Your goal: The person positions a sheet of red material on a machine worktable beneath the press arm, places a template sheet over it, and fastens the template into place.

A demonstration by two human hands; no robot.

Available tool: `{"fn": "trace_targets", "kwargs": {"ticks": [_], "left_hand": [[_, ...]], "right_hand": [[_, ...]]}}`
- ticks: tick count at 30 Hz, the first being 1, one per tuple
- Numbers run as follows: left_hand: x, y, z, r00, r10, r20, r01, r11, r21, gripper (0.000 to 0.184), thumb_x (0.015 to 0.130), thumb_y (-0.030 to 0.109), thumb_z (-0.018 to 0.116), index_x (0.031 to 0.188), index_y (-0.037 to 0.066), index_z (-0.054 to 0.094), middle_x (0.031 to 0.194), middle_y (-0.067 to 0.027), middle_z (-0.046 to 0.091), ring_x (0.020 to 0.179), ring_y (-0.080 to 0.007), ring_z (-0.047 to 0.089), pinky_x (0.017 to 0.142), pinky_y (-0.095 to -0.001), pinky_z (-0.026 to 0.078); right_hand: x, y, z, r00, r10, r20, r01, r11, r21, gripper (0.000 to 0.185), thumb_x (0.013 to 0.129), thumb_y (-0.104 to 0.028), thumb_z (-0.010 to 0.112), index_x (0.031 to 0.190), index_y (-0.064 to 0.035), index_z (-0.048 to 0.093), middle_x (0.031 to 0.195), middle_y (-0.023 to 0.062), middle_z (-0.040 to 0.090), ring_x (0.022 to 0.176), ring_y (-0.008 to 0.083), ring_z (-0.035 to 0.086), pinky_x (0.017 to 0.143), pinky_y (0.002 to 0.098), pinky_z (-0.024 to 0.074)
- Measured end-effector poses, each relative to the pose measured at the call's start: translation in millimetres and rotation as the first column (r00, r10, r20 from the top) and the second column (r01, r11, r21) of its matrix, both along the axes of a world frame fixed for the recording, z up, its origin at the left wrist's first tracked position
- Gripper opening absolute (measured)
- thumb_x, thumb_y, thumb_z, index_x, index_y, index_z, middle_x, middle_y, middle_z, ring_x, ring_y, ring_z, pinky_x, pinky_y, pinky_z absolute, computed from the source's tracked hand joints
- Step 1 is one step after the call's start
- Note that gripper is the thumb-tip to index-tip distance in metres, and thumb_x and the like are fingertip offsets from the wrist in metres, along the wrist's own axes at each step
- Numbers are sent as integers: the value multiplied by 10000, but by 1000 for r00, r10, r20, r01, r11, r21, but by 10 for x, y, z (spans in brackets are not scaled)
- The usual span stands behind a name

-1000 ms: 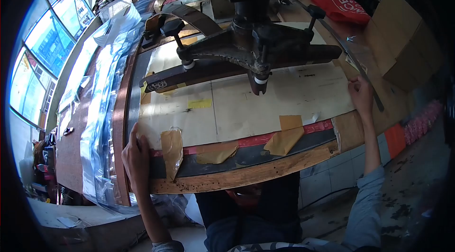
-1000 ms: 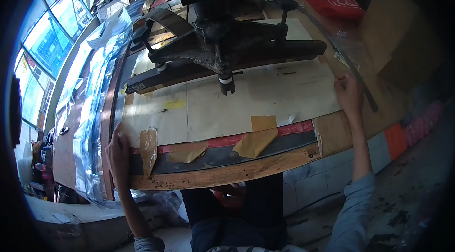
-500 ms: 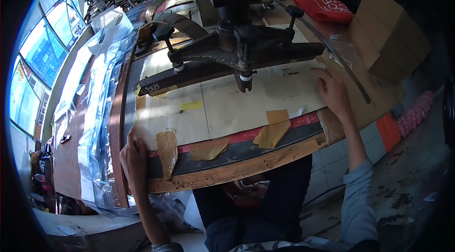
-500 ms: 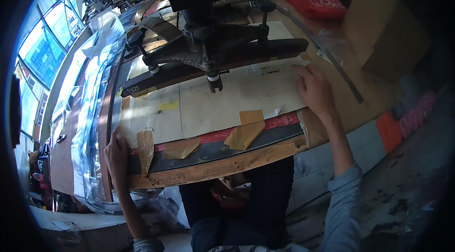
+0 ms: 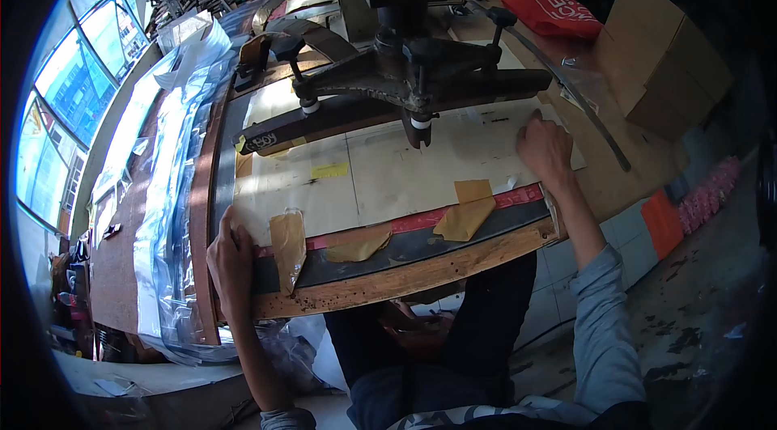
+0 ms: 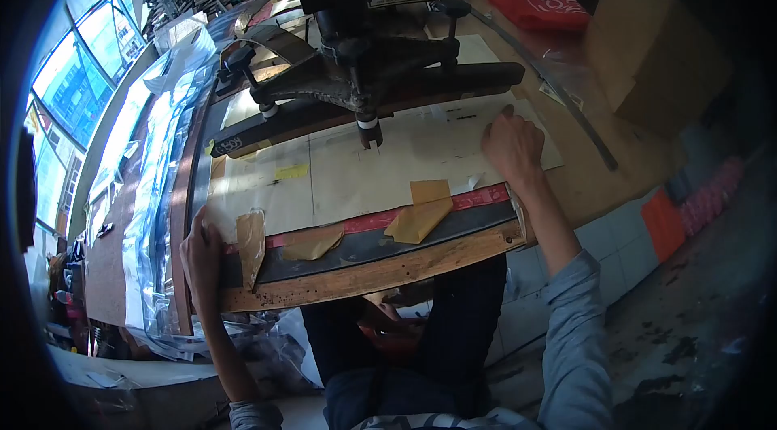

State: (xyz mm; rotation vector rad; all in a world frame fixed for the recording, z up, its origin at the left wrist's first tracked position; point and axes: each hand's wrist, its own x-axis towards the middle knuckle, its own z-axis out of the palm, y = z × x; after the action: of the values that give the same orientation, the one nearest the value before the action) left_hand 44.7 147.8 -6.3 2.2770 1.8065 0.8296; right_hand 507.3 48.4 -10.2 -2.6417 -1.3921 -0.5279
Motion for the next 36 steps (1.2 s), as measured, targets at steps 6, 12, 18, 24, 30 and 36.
{"fn": "trace_targets", "kwargs": {"ticks": [6, 12, 18, 24, 30, 36], "left_hand": [[4, -6, -1, 1000, -13, 5, 13, 1000, 11, 312, 888, 109, 495, 1187, 30, 534, 691, -208, 599, 611, -331, 602, 591, -448, 450], [-13, 8, -29, 1000, -10, -16, 11, 1000, 23, 309, 891, 115, 488, 1184, 27, 533, 724, -224, 604, 645, -351, 605, 607, -463, 448], [1, -16, -6, 1000, 3, -6, -2, 1000, 15, 311, 892, 115, 488, 1187, 30, 532, 733, -228, 605, 663, -360, 606, 614, -466, 449], [-9, -4, -8, 1000, 4, -8, -4, 1000, -6, 325, 891, 111, 486, 1206, 45, 525, 687, -204, 601, 630, -328, 612, 605, -444, 457], [16, -23, 19, 1000, 14, -1, -14, 1000, -20, 335, 890, 105, 484, 1218, 46, 519, 657, -191, 595, 602, -300, 612, 600, -434, 460], [-2, -7, -10, 1000, 8, -9, -8, 1000, 8, 337, 892, 136, 470, 1210, 44, 533, 651, -196, 594, 592, -295, 617, 606, -427, 464]], "right_hand": [[-53, -44, 97, 890, 455, 3, -454, 887, 81, 439, 798, -159, 534, 1233, -99, 539, 665, 150, 625, 631, 335, 632, 594, 450, 510], [-211, 57, 204, 943, 330, 39, -327, 943, -55, 433, 753, -100, 532, 1182, -60, 572, 606, 160, 614, 615, 323, 648, 580, 442, 511], [-51, -3, 9, 998, 51, 31, -54, 993, 108, 284, 738, -120, 554, 976, 27, 603, 616, 194, 620, 611, 336, 652, 564, 454, 509], [-95, -30, 101, 954, 300, 13, -301, 952, 62, 350, 741, -125, 552, 1082, -53, 594, 638, 170, 626, 625, 329, 647, 593, 455, 510], [-78, -13, 134, 939, 344, -6, -344, 939, -21, 542, 733, -129, 531, 1271, -198, 524, 595, 145, 604, 586, 316, 628, 573, 444, 502], [-83, 62, 198, 953, 301, 15, -297, 946, -134, 637, 696, -170, 528, 1327, -231, 475, 586, 146, 597, 588, 325, 623, 596, 455, 499]]}}
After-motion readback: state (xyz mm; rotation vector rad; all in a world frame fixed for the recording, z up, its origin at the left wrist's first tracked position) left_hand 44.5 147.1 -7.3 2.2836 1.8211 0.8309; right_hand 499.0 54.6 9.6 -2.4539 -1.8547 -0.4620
